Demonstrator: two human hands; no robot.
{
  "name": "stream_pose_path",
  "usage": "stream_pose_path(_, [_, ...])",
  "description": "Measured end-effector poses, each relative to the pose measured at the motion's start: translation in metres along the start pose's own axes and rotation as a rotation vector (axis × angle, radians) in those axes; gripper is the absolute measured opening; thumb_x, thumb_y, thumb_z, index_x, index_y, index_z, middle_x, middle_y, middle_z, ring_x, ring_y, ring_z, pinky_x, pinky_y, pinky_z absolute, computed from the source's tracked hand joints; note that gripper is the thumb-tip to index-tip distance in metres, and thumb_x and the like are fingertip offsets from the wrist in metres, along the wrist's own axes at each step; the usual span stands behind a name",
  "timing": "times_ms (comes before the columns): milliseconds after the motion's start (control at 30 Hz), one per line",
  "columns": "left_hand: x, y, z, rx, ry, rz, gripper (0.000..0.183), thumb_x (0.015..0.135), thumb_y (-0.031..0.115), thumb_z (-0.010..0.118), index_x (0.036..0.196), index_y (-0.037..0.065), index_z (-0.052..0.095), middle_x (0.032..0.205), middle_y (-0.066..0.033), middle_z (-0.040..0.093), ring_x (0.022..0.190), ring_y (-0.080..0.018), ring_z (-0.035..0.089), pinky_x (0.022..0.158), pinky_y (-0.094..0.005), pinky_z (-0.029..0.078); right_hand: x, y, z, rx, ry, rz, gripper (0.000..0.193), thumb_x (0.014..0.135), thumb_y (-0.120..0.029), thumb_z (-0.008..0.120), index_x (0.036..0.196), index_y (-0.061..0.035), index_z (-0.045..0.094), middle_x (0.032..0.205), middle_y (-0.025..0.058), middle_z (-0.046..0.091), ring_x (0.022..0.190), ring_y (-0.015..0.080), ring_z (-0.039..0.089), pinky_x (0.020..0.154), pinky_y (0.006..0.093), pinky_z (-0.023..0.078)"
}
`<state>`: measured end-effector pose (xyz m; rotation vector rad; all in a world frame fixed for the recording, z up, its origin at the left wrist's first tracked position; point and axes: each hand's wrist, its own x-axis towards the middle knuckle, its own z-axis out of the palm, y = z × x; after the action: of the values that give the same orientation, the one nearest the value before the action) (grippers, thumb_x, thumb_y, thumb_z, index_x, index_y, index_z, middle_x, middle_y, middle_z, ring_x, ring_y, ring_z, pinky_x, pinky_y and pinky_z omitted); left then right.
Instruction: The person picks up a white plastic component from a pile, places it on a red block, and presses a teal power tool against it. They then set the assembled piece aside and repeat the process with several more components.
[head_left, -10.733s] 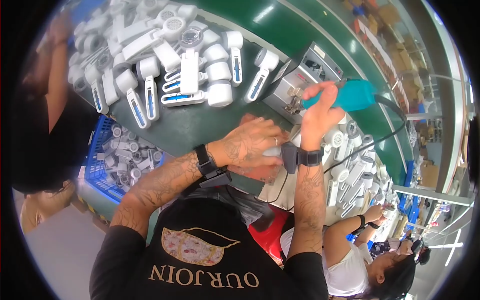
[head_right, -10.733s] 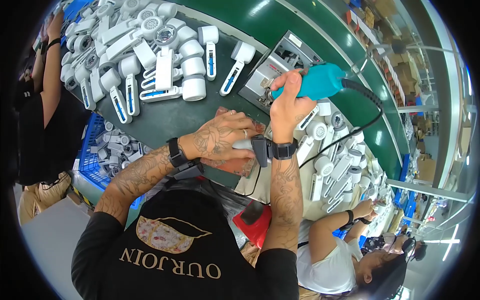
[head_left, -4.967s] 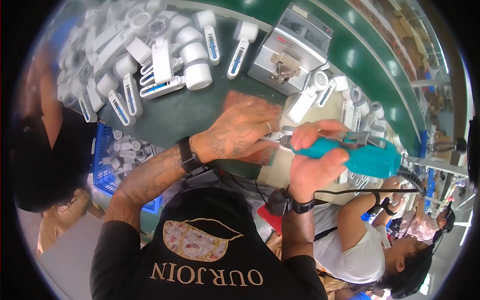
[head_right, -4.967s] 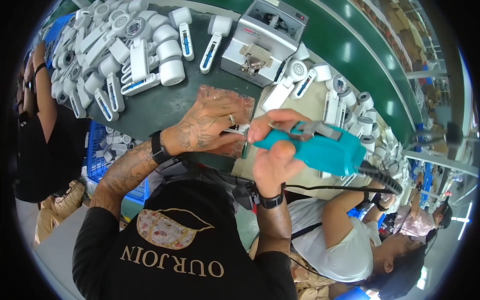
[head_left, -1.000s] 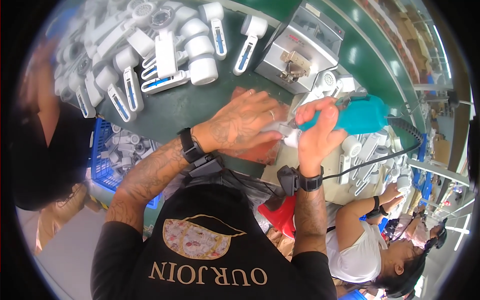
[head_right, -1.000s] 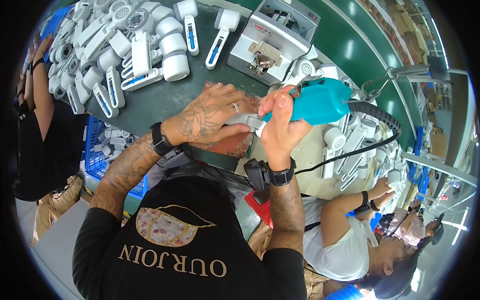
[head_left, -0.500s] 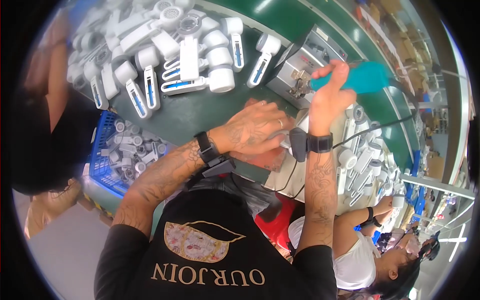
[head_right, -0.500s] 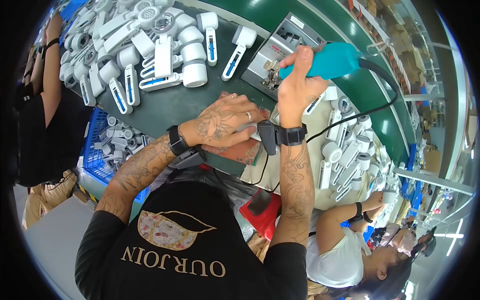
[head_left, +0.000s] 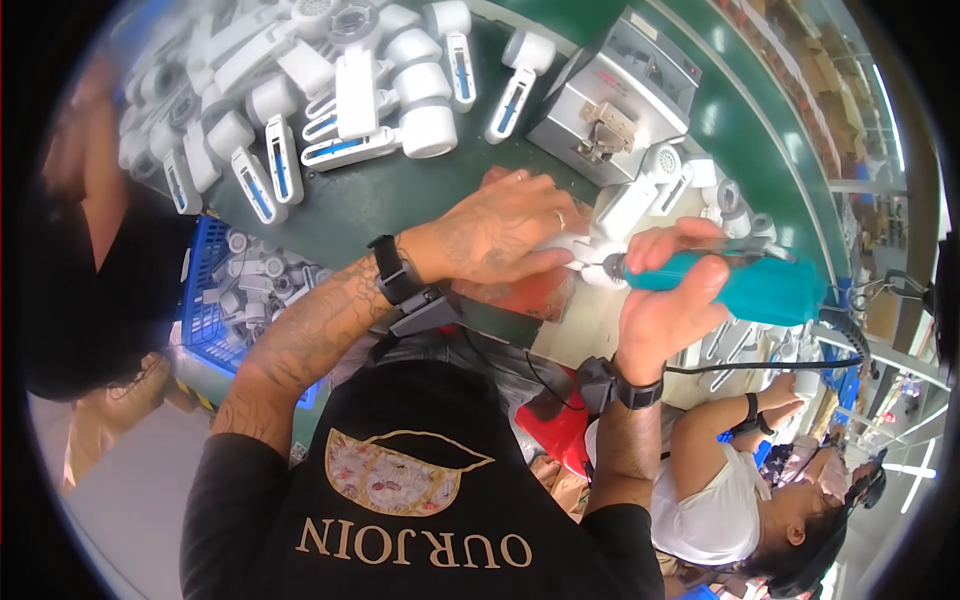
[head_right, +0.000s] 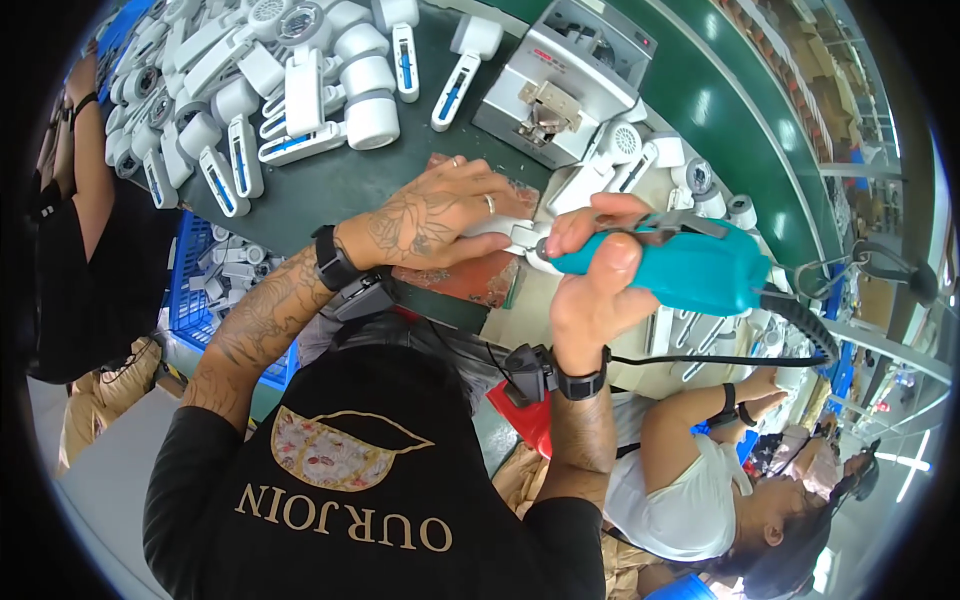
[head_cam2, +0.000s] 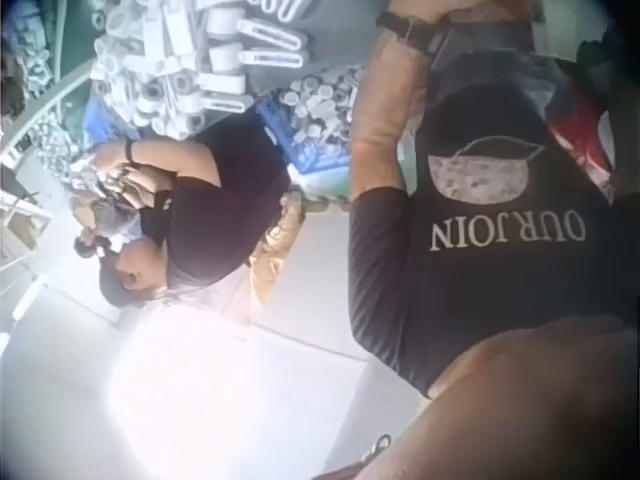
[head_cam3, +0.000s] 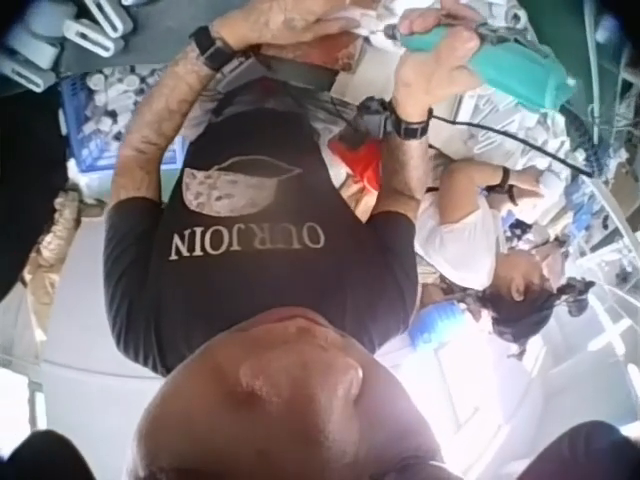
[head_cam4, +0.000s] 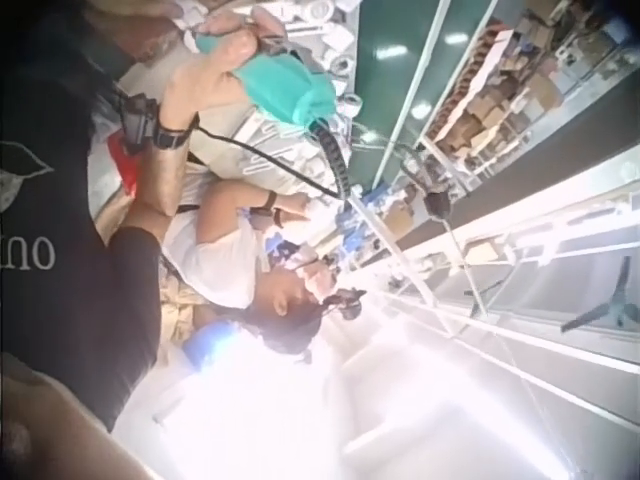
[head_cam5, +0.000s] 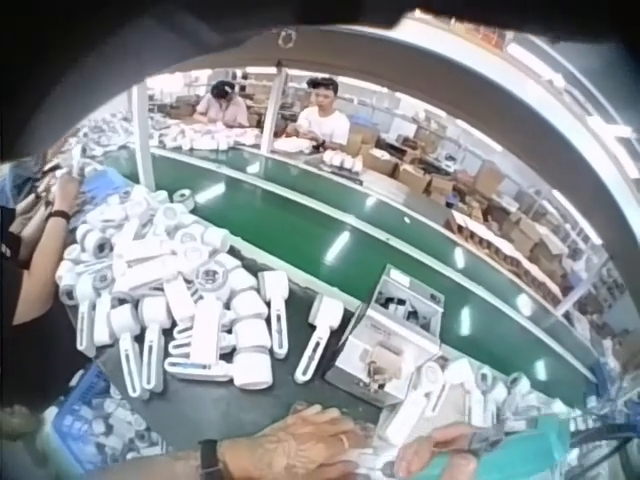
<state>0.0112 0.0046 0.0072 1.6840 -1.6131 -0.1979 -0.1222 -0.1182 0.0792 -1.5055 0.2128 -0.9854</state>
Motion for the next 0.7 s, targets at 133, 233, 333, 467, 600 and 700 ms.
stream_pose_path(133, [-0.001, 0.000, 0.003, 0.034, 0.001, -0.002, 0.031, 0.090, 0.031, 0.064, 0.115, 0.013, 0.067, 0.111, -0.0052, 0.060, 0.103, -0.0252, 0.054, 0.093, -0.0389, 0.042, -0.009, 0.006, -0.002, -0.062, 0.045, 0.062, 0.055, 0.097, -0.048, 0.058, 0.106, 0.0054, 0.051, 0.067, 0.0077, 0.051, 0.058, 0.0186, 0.052, 0.056, 0.0326, 0.044])
stream_pose_path(233, [-0.003, 0.000, 0.003, 0.025, 0.013, 0.021, 0.031, 0.089, 0.029, 0.064, 0.113, 0.010, 0.065, 0.111, -0.0065, 0.060, 0.102, -0.0263, 0.054, 0.089, -0.0391, 0.044, -0.011, 0.010, -0.002, -0.084, 0.060, 0.080, 0.053, 0.098, -0.046, 0.058, 0.106, 0.0056, 0.051, 0.067, 0.0080, 0.051, 0.058, 0.0186, 0.051, 0.056, 0.0325, 0.044])
stream_pose_path(333, [-0.002, 0.001, 0.004, 0.018, 0.026, 0.014, 0.031, 0.088, 0.028, 0.065, 0.113, 0.010, 0.065, 0.111, -0.0062, 0.060, 0.102, -0.0259, 0.054, 0.089, -0.0391, 0.044, -0.014, 0.016, -0.003, -0.082, 0.063, 0.072, 0.049, 0.098, -0.044, 0.057, 0.103, 0.0047, 0.050, 0.067, 0.0083, 0.050, 0.058, 0.0186, 0.051, 0.056, 0.0323, 0.044])
stream_pose_path(467, [-0.001, 0.002, 0.005, 0.032, 0.016, 0.016, 0.033, 0.088, 0.028, 0.065, 0.115, 0.010, 0.064, 0.111, -0.0064, 0.060, 0.102, -0.0264, 0.054, 0.089, -0.0394, 0.043, -0.016, 0.025, -0.002, -0.016, 0.028, 0.052, 0.043, 0.098, -0.041, 0.058, 0.095, 0.0011, 0.048, 0.066, 0.0085, 0.049, 0.057, 0.0186, 0.050, 0.054, 0.0328, 0.044])
stream_pose_path(600, [0.005, 0.001, 0.005, 0.045, -0.014, 0.001, 0.034, 0.088, 0.028, 0.065, 0.116, 0.009, 0.063, 0.113, -0.0066, 0.060, 0.101, -0.0269, 0.054, 0.090, -0.0391, 0.043, -0.014, 0.024, -0.004, -0.011, 0.016, 0.051, 0.042, 0.098, -0.040, 0.058, 0.093, -0.0005, 0.046, 0.065, 0.0082, 0.048, 0.056, 0.0187, 0.049, 0.052, 0.0335, 0.044])
stream_pose_path(700, [0.005, 0.002, 0.003, 0.032, 0.016, 0.010, 0.033, 0.087, 0.026, 0.065, 0.115, 0.008, 0.063, 0.117, -0.0078, 0.060, 0.103, -0.0282, 0.054, 0.091, -0.0405, 0.043, -0.013, 0.025, -0.004, 0.031, 0.015, 0.067, 0.041, 0.098, -0.040, 0.059, 0.093, -0.0010, 0.046, 0.065, 0.0082, 0.048, 0.056, 0.0192, 0.049, 0.053, 0.0332, 0.044])
